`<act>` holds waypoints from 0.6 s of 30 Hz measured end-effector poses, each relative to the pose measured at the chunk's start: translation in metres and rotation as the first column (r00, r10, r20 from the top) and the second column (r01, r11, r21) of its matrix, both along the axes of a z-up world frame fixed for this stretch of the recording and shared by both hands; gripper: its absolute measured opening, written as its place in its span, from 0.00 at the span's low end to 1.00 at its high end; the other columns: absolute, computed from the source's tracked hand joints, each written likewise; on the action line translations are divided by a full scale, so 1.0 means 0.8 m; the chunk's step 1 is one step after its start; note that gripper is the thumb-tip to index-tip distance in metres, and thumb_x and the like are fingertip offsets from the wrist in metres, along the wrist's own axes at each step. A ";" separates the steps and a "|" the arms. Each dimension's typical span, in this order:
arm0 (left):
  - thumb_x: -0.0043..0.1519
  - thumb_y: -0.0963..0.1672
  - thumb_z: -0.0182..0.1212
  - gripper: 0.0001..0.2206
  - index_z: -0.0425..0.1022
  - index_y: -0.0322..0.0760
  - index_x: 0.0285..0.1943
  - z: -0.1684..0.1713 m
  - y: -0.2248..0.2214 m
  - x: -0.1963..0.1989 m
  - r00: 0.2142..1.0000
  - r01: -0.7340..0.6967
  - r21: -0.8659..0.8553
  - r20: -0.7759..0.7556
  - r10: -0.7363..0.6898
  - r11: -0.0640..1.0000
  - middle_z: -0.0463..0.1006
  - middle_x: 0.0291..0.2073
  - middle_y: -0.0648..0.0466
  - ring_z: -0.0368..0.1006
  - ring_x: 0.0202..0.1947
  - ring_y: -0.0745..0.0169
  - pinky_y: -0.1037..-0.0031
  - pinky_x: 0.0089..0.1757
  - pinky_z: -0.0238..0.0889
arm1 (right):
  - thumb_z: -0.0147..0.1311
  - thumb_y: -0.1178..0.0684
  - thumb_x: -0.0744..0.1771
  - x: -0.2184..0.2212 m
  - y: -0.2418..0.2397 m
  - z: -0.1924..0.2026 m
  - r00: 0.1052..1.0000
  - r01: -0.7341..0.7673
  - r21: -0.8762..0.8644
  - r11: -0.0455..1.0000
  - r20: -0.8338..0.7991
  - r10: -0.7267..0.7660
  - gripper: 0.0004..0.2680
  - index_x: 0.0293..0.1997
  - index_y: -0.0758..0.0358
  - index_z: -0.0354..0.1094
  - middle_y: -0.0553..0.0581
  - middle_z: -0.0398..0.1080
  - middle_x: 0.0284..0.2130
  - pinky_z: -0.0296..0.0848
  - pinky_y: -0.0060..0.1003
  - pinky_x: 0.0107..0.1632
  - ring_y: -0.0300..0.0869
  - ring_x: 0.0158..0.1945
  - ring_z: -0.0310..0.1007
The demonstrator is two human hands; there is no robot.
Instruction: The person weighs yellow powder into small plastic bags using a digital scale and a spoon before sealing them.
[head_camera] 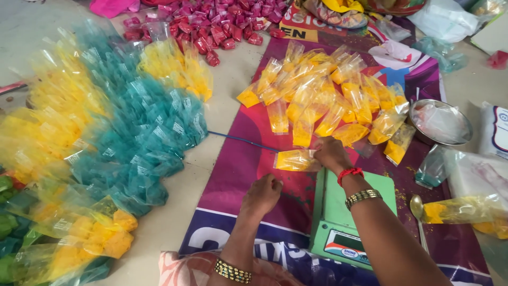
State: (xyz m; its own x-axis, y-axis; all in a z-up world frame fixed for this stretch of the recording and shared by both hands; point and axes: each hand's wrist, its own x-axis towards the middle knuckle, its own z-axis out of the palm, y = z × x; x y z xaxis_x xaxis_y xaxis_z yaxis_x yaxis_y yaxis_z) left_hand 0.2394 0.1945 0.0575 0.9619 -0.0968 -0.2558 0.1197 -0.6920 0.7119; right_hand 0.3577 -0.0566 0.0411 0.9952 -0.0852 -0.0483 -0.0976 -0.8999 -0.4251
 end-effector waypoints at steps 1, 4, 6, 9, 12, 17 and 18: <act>0.65 0.52 0.53 0.17 0.75 0.39 0.51 0.006 0.001 0.001 0.999 -0.018 -0.002 -0.029 0.018 1.000 0.80 0.49 0.42 0.74 0.53 0.36 0.50 0.52 0.67 | 0.62 0.59 0.58 -0.003 0.003 0.000 0.997 -0.064 0.085 0.994 0.055 0.059 0.10 0.41 0.62 0.78 0.64 0.78 0.40 0.77 0.45 0.49 0.53 0.46 0.79; 0.65 0.52 0.53 0.17 0.75 0.39 0.53 0.003 0.005 0.007 0.998 -0.068 -0.016 -0.006 0.068 0.998 0.80 0.48 0.41 0.75 0.53 0.36 0.50 0.52 0.67 | 0.59 0.59 0.62 -0.039 0.035 0.040 0.980 -0.171 0.181 0.968 0.134 0.148 0.07 0.41 0.64 0.77 0.62 0.80 0.37 0.79 0.41 0.46 0.49 0.43 0.83; 0.65 0.51 0.53 0.17 0.75 0.39 0.55 0.013 0.011 0.008 0.993 -0.106 -0.028 0.047 0.107 0.994 0.81 0.48 0.41 0.76 0.53 0.37 0.50 0.52 0.67 | 0.58 0.58 0.64 -0.070 0.063 0.076 0.970 -0.218 0.198 0.956 0.156 0.189 0.06 0.43 0.64 0.77 0.62 0.80 0.37 0.79 0.40 0.45 0.48 0.42 0.83; 0.64 0.50 0.53 0.18 0.73 0.41 0.59 0.040 0.016 0.003 0.978 -0.202 -0.059 0.045 0.204 0.978 0.79 0.50 0.40 0.75 0.53 0.35 0.50 0.51 0.67 | 0.56 0.57 0.64 -0.118 0.094 0.114 0.982 -0.177 0.182 0.967 0.104 0.160 0.08 0.46 0.61 0.76 0.62 0.80 0.37 0.79 0.40 0.45 0.48 0.41 0.82; 0.63 0.49 0.53 0.17 0.74 0.41 0.57 0.036 0.015 0.006 0.964 -0.243 -0.079 0.089 0.250 0.967 0.79 0.51 0.42 0.75 0.53 0.36 0.50 0.51 0.67 | 0.57 0.56 0.64 -0.144 0.104 0.124 0.969 -0.249 0.173 0.953 0.040 0.246 0.09 0.47 0.61 0.75 0.62 0.80 0.37 0.79 0.41 0.46 0.48 0.42 0.82; 0.64 0.49 0.55 0.18 0.74 0.35 0.57 -0.011 0.006 0.015 0.987 -0.096 -0.112 0.118 0.109 0.989 0.79 0.50 0.38 0.74 0.53 0.35 0.52 0.53 0.66 | 0.61 0.52 0.62 -0.094 0.069 0.084 0.895 -0.427 0.027 0.904 -0.130 0.427 0.12 0.48 0.61 0.75 0.63 0.78 0.38 0.78 0.44 0.47 0.52 0.43 0.81; 0.64 0.49 0.55 0.18 0.74 0.35 0.57 -0.013 0.004 0.015 0.987 -0.096 -0.112 0.119 0.110 0.989 0.79 0.50 0.38 0.74 0.53 0.35 0.52 0.53 0.66 | 0.61 0.52 0.62 -0.069 0.059 0.081 0.895 -0.428 0.027 0.903 -0.129 0.428 0.12 0.48 0.61 0.75 0.63 0.78 0.38 0.78 0.44 0.47 0.52 0.43 0.81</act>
